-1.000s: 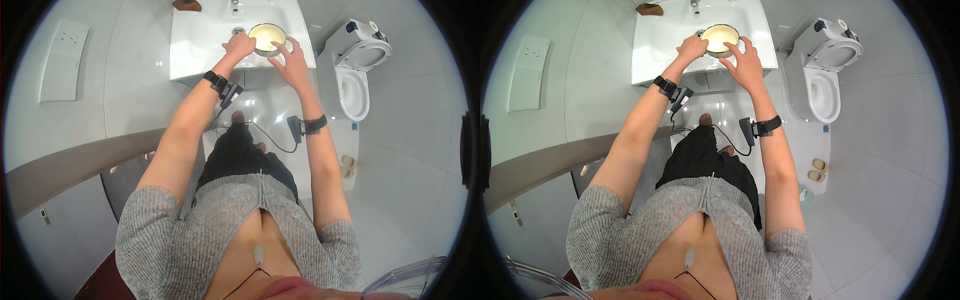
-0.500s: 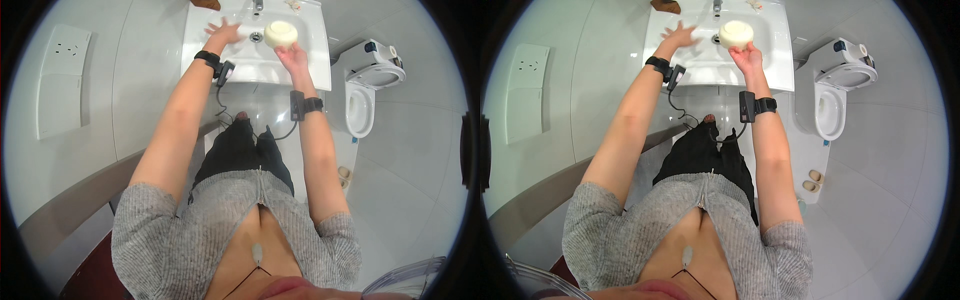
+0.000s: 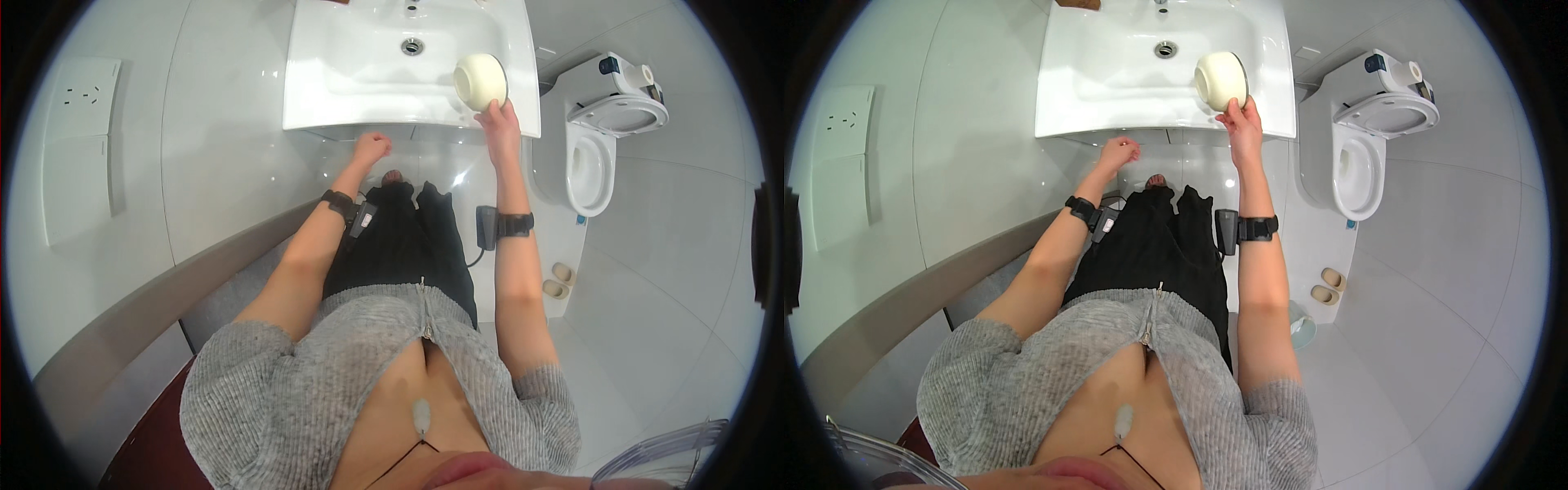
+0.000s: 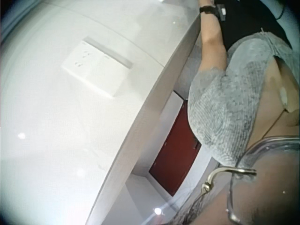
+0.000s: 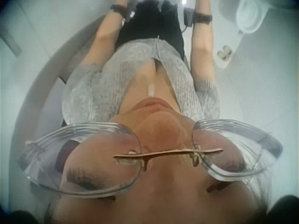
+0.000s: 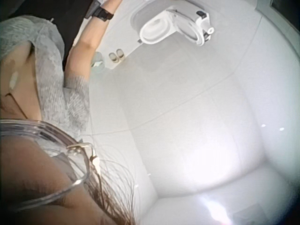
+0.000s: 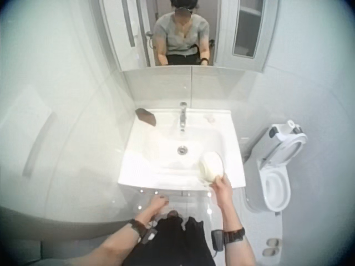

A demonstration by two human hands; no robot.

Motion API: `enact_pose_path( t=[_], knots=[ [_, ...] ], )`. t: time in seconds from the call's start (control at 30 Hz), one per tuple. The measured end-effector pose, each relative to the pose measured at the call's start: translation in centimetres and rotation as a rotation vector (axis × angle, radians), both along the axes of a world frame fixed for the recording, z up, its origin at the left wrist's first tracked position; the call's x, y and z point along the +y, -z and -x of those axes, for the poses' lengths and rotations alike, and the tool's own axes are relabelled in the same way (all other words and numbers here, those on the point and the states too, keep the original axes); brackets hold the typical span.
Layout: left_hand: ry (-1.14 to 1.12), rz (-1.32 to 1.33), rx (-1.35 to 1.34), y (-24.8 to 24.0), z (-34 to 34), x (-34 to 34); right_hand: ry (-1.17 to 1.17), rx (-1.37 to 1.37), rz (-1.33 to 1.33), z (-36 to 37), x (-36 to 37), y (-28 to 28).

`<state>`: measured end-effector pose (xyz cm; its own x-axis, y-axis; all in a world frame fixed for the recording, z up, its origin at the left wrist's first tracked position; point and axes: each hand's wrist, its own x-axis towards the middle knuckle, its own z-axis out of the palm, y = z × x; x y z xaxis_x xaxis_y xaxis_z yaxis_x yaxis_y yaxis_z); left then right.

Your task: The person washes a ceramic cup in a sink with a sponge, then moves to another room to pick up plastic bags and other trash from the floor.

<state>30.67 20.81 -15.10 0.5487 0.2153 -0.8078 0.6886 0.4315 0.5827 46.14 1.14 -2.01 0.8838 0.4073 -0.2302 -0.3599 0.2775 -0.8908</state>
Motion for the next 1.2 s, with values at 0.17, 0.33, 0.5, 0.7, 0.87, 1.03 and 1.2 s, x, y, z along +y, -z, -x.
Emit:
enact_pose_path(
  t=[0.17,0.33,0.5,0.7,0.87,1.03,1.2],
  knots=[
    [0.269,-0.896,-0.371,1.1,-0.5,-2.9,0.033,-0.111,0.102,2.6,-5.0,0.1],
    [0.312,-1.362,-0.636,0.9,-0.2,-5.0,0.109,-0.116,0.083,4.7,-8.1,-0.4],
    [0.508,-1.546,-0.593,1.5,-0.5,-4.8,0.097,-0.135,0.116,6.3,-11.9,-0.9],
    [0.479,-1.472,-0.534,0.8,0.1,-6.4,0.029,-0.225,0.351,8.6,-15.0,1.0],
    [0.366,-1.498,-0.622,1.1,7.1,-8.9,-0.056,-0.276,0.599,10.7,-14.2,4.3],
    [0.281,-1.45,-0.58,-0.4,12.0,-8.8,-0.241,-0.447,0.829,12.5,-10.3,6.7],
    [0.145,-1.484,-0.525,-0.3,15.3,-7.9,-0.412,-0.695,0.911,14.6,-6.3,9.5]
  ],
)
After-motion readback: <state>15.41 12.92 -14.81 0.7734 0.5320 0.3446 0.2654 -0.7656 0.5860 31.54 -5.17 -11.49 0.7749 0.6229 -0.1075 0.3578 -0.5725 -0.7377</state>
